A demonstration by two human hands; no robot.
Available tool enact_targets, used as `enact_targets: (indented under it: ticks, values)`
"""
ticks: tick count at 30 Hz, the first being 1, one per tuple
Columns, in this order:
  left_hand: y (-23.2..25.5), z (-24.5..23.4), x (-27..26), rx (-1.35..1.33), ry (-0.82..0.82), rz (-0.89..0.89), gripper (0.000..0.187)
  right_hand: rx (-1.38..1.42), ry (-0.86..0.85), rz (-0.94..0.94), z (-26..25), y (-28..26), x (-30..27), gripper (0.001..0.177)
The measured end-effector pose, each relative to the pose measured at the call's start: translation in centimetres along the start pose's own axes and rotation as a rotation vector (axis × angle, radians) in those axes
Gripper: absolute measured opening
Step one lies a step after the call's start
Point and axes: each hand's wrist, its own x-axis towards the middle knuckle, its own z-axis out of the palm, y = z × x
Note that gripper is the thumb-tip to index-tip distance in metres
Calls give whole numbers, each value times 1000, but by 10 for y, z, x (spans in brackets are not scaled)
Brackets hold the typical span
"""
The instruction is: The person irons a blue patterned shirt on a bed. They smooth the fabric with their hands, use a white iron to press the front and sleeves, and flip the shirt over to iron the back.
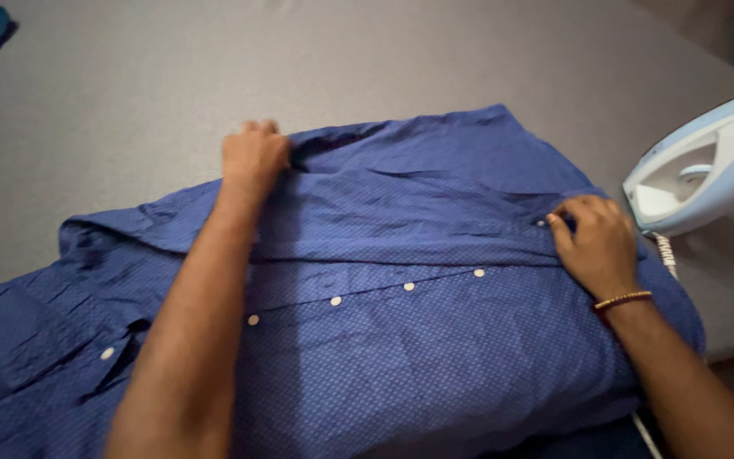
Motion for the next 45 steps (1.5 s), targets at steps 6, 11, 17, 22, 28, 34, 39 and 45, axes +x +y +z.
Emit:
enact_targets:
  ticks: [6,11,17,22,28,34,39,45]
  values:
    - [9,29,-10,-103,340,-339,8,-126,-49,154,2,-3,0,11]
    - [28,23,-16,-119,558,-265,20,-94,-38,152,3,0,-4,10]
    - [79,-23,-57,-434,423,45,31,-75,-37,145,3,-1,-3,8]
    - [143,-44,-93,-491,-123,237,67,-71,-47,86,-5,-9,-4,13]
    - [137,-56,-103,-423,-195,54,80,136,-162,66,-3,15,41,35]
    - [91,-39,-99,-396,-175,-195,89,92,-460,-75,5,23,78,27]
    - [56,-26,-99,-346,-219,-379,95,-118,-550,76,0,28,83,28]
    - [42,-40,-106,-313,-289,-444,96,-308,-562,223,4,18,85,19]
